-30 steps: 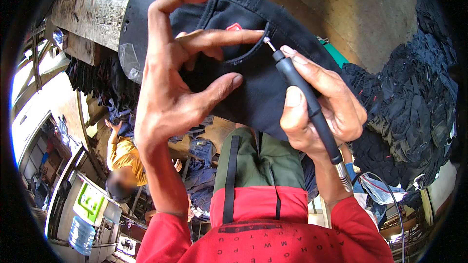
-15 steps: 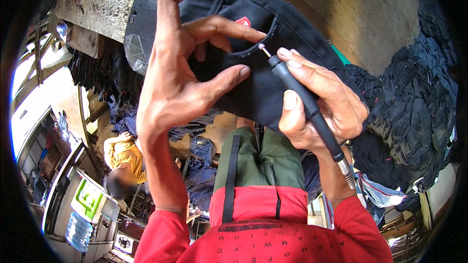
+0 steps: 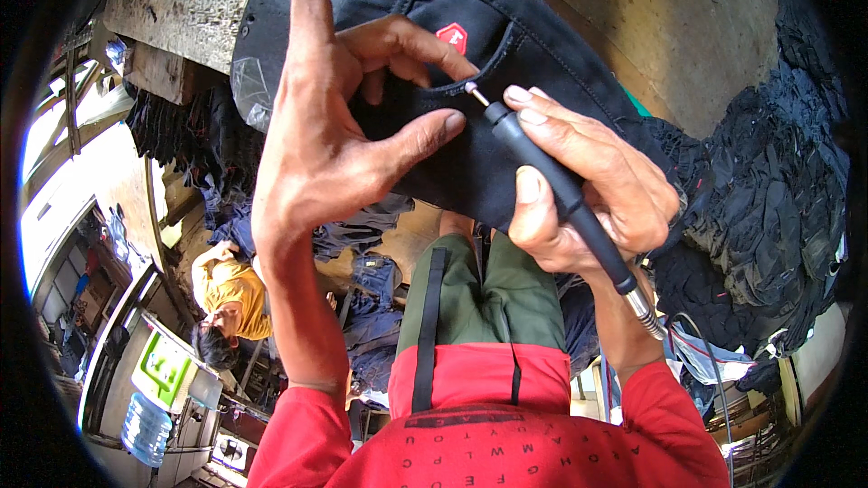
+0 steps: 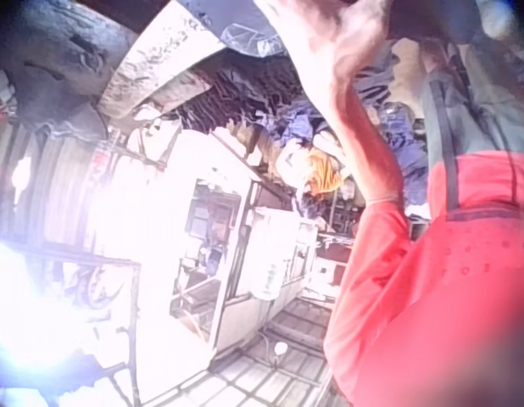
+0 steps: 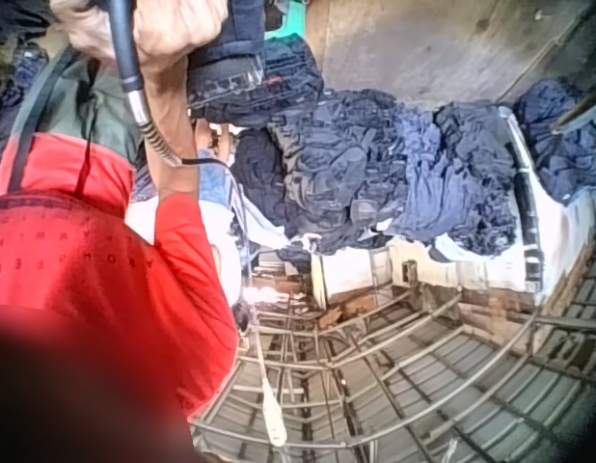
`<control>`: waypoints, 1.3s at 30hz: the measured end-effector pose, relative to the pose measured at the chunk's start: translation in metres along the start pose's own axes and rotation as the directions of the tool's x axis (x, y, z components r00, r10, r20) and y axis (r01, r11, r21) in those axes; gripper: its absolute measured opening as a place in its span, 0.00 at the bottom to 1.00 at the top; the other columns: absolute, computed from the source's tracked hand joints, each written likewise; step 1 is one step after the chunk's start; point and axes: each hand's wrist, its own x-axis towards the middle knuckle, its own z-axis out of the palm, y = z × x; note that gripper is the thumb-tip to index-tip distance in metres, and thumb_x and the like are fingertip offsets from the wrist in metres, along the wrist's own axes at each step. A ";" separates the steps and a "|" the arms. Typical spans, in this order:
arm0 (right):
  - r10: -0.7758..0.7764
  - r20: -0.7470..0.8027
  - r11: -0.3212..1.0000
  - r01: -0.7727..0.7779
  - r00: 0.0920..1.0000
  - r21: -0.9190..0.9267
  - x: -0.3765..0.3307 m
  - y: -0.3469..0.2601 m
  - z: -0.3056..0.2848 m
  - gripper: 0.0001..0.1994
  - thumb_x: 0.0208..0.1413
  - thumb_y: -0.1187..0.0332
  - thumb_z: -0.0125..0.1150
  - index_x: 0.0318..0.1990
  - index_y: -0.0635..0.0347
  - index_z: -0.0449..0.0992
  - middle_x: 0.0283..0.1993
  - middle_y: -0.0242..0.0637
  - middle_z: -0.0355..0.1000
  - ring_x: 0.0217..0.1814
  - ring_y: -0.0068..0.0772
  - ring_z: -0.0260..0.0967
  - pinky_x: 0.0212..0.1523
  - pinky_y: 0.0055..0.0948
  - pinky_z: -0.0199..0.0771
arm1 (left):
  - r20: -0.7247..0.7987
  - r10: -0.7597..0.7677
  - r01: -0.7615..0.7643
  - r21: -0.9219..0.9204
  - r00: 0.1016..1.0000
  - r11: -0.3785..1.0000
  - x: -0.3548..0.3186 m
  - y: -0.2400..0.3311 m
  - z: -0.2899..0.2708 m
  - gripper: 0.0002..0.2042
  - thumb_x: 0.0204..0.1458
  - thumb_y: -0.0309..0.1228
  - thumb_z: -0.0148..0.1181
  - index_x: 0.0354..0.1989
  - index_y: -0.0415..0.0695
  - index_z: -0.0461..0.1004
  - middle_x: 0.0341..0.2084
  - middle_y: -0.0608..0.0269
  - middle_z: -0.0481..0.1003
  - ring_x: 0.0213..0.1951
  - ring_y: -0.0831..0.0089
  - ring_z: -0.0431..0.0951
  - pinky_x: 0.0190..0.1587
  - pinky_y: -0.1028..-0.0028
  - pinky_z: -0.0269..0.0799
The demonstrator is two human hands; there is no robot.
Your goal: The person uses a rotary tool to distress black pants by scraping seams and fabric surfaces. They repeatedly reposition the pants, flip them over, and target different areas including pockets and hems to create worn textures.
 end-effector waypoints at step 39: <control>0.481 -0.383 0.859 -0.510 0.788 0.030 -0.030 -0.028 -0.063 0.15 0.68 0.61 0.74 0.53 0.61 0.82 0.54 0.48 0.85 0.59 0.42 0.83 0.65 0.38 0.78 | -0.337 -0.047 0.266 0.643 0.941 0.718 -0.048 0.054 -0.003 0.72 0.25 0.58 0.90 0.79 0.36 0.53 0.74 0.37 0.61 0.78 0.41 0.56 0.80 0.49 0.53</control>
